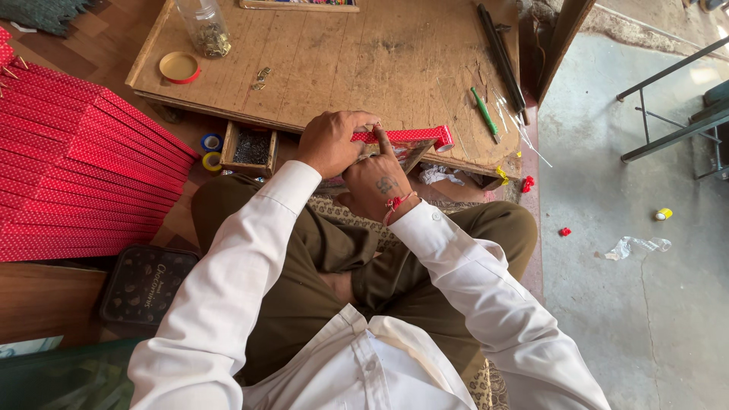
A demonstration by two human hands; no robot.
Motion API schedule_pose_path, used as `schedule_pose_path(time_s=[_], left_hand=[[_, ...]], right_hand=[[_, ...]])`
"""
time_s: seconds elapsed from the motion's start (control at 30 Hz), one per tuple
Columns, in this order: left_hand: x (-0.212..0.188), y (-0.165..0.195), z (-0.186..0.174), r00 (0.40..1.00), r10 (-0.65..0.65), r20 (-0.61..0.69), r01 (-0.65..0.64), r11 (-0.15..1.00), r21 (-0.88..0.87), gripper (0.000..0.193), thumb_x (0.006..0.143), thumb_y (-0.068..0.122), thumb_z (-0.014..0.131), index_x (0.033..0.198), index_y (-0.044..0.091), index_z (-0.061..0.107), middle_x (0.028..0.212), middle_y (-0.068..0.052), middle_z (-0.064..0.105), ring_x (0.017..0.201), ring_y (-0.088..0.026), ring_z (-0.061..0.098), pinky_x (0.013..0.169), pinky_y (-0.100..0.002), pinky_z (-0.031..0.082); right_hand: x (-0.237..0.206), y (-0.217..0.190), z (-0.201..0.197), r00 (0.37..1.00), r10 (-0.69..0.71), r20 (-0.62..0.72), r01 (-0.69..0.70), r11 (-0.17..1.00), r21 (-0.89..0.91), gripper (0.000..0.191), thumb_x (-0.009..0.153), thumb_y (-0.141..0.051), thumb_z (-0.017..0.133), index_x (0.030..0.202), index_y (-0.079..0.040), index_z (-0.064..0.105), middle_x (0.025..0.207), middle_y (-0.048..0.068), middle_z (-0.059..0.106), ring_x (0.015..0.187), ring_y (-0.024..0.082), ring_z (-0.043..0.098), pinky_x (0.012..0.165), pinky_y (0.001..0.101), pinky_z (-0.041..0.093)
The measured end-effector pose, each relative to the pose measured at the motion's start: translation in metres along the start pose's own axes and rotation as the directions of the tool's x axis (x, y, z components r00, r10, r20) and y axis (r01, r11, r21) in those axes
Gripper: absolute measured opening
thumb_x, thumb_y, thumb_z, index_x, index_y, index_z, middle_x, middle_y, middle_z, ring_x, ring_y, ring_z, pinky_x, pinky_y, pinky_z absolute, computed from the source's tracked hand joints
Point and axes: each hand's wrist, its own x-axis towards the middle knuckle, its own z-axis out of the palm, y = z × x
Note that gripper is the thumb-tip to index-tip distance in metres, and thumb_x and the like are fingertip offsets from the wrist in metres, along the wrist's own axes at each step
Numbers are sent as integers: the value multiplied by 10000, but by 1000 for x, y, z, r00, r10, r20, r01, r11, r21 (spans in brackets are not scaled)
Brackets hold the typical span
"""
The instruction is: The person assembles a small framed religious art piece by placing a printed image into a wooden frame, covering it with a clear sheet, and wrapping the edges with red polka-dotted tape. They repeat this process for multiple frames, stacking the finished pieces on a nearby table.
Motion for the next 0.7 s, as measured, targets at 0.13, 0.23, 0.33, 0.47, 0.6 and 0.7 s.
schedule_pose_path(time_s=[0.13, 0.23, 0.33, 0.47, 0.6, 0.7], left_hand=[[-2, -5, 1, 997, 65, -34, -68, 994, -81, 445, 757, 69, 752, 1191, 170, 761, 1170, -112, 749, 1028, -321, 729, 899, -411, 578], [-5, -6, -1, 997, 80, -24, -82, 989, -125, 441, 765, 53, 745, 1188, 177, 766, 1187, -102, 750, 1039, -313, 728, 910, -405, 572], [-5, -6, -1, 997, 75, -12, -76, 990, -118, 465, 797, 53, 731, 1244, 184, 731, 1210, -85, 753, 1037, -299, 735, 914, -391, 571], [-1, -8, 3, 1000, -22, 4, 22, 996, -91, 553, 817, 74, 740, 1355, 141, 628, 1180, -92, 754, 1042, -290, 730, 895, -387, 567], [8, -17, 3, 998, 61, 14, -57, 974, -218, 484, 825, 157, 787, 1278, 65, 645, 1154, -94, 769, 1025, -243, 750, 894, -369, 572], [18, -20, 4, 997, -71, 15, 72, 924, -376, 267, 878, 229, 791, 1072, 45, 772, 1025, -104, 794, 942, -197, 768, 846, -334, 596]], right_hand=[[2, -2, -5, 984, 26, 179, -24, 1000, -13, 454, 795, -498, 776, 878, -52, 781, 705, 113, 716, 855, 315, 725, 1240, 654, 122], [2, -4, -2, 996, -13, 83, 19, 997, -70, 537, 722, -537, 792, 894, -29, 772, 726, 113, 730, 836, 314, 727, 1175, 690, 120], [-3, -2, 8, 999, -31, -11, 31, 999, -38, 469, 781, -490, 785, 882, -33, 763, 741, 106, 740, 832, 304, 731, 1175, 695, 141], [-22, 18, 19, 950, -130, -283, 146, 989, 36, 189, 914, -274, 795, 860, -96, 758, 757, 60, 724, 807, 250, 734, 1237, 600, 355], [-38, 39, 26, 767, 86, -636, 88, 967, 237, 189, 913, -190, 842, 1036, -109, 724, 1066, 86, 732, 990, 266, 723, 1027, 455, 541], [-36, 47, 30, 705, 319, -633, -50, 913, 405, 403, 859, -167, 844, 1212, -50, 688, 1279, 143, 685, 1097, 337, 699, 904, 421, 565]])
